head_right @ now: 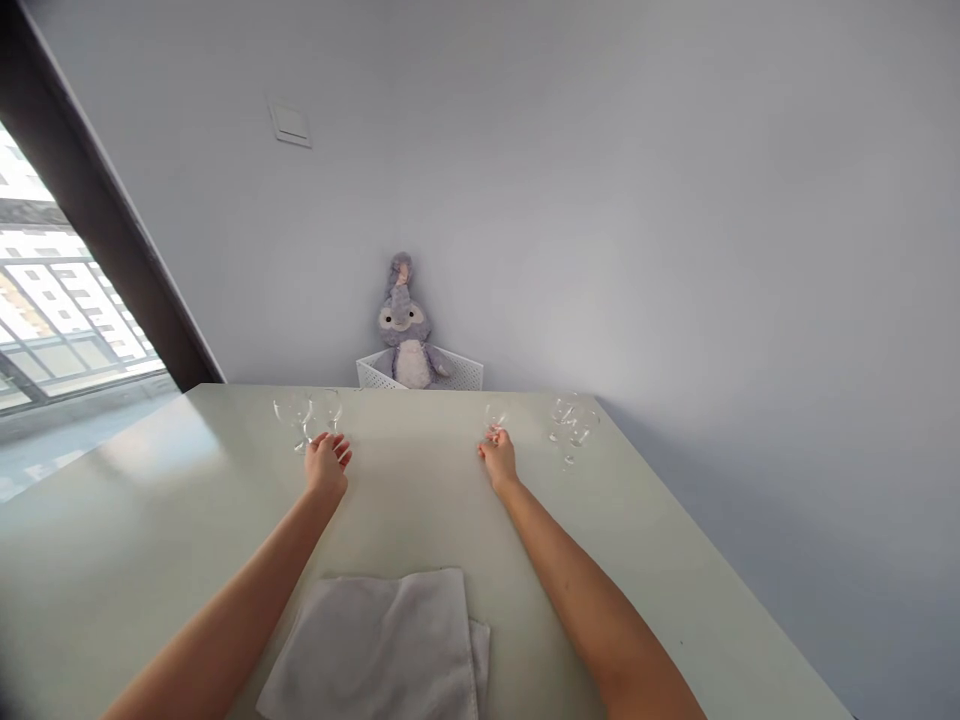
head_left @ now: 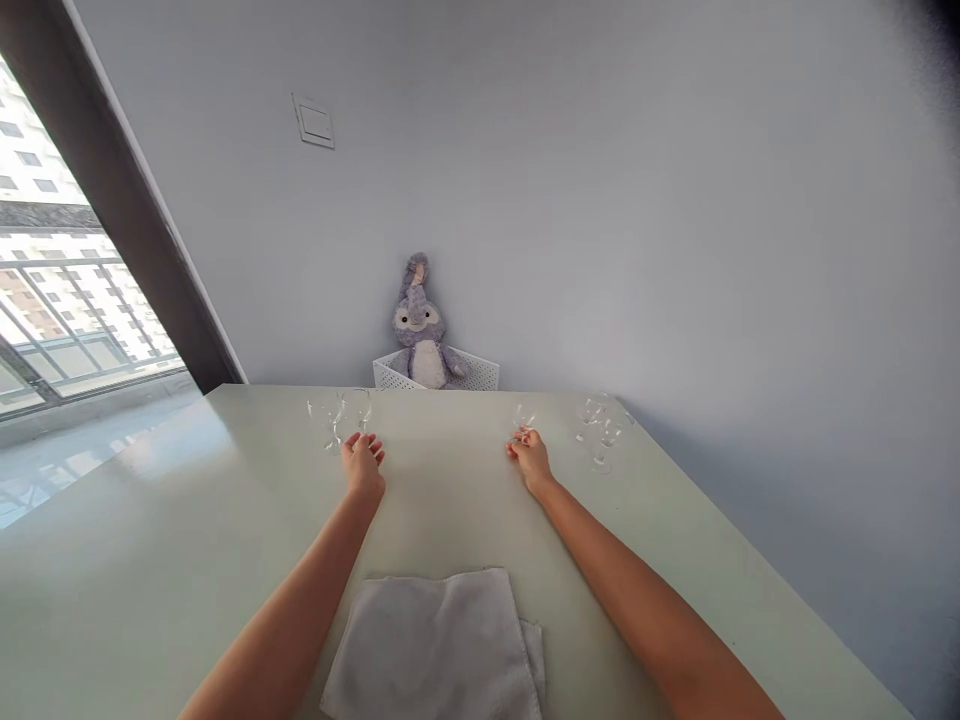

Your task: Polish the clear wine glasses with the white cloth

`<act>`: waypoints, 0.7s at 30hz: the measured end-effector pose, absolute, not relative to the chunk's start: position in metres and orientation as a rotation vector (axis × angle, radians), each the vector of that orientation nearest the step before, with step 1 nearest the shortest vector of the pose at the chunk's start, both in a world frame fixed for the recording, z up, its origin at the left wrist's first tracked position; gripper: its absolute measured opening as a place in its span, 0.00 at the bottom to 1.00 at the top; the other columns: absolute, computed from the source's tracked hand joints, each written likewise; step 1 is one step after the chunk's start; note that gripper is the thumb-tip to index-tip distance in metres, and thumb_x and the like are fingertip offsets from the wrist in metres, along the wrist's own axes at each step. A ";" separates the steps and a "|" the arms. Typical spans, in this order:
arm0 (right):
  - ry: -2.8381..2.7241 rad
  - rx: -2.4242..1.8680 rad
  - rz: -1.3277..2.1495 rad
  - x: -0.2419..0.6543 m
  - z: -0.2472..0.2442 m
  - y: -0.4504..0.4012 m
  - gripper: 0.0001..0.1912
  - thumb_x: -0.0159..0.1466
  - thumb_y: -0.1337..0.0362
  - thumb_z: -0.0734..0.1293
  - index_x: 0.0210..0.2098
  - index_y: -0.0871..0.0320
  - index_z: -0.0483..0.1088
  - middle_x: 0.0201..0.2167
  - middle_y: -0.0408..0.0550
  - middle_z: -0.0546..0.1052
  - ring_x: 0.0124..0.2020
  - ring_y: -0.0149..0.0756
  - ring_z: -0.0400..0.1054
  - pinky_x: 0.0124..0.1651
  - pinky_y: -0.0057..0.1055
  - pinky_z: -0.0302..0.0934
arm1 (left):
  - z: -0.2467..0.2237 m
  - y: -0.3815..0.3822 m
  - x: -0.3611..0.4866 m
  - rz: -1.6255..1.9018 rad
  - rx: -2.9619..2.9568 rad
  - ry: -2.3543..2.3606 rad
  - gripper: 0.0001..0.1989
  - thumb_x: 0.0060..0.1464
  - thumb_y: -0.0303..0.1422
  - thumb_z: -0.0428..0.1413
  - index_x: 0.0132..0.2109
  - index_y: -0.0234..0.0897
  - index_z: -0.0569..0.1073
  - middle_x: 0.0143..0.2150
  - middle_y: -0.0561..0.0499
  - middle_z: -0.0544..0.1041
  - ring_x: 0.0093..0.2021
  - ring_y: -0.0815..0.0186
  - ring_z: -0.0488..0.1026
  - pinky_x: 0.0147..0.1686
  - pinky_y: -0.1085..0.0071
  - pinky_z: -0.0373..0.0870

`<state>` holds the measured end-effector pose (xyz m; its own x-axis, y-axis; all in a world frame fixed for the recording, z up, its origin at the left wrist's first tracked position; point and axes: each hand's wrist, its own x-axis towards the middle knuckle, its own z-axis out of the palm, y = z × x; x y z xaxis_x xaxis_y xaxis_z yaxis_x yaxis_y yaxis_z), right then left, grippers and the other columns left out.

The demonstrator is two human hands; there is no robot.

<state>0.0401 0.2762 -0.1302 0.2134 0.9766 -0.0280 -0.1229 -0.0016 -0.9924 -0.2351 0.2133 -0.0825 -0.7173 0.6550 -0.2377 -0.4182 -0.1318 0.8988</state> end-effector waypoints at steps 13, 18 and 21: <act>-0.794 -1.233 1.014 0.025 -0.118 0.214 0.12 0.45 0.72 0.59 0.30 0.58 0.64 0.29 0.41 0.69 0.21 0.23 0.63 0.23 0.21 0.58 | -0.087 0.168 -0.222 1.652 0.365 1.552 0.32 0.35 0.25 0.58 0.50 0.46 0.60 0.51 0.48 0.61 0.30 0.73 0.68 0.26 0.74 0.65; -0.463 -1.355 0.795 0.125 -0.117 0.220 0.14 0.48 0.71 0.59 0.35 0.55 0.58 0.25 0.37 0.63 0.19 0.21 0.58 0.19 0.19 0.54 | -0.105 0.162 -0.232 1.538 0.658 1.622 0.39 0.33 0.29 0.60 0.55 0.52 0.56 0.56 0.48 0.58 0.30 0.73 0.70 0.24 0.75 0.65; -0.443 -1.349 0.863 0.164 -0.111 0.231 0.18 0.46 0.72 0.62 0.37 0.55 0.58 0.27 0.37 0.64 0.20 0.22 0.62 0.21 0.20 0.59 | -0.106 0.170 -0.229 1.543 0.664 1.651 0.39 0.34 0.30 0.60 0.55 0.52 0.55 0.51 0.50 0.64 0.28 0.73 0.69 0.22 0.76 0.64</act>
<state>0.1636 0.2309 -0.1108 0.6282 0.7533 -0.1947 -0.2811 -0.0135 -0.9596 -0.2295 0.1697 -0.1058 -0.5709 0.8008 -0.1811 -0.1263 0.1323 0.9831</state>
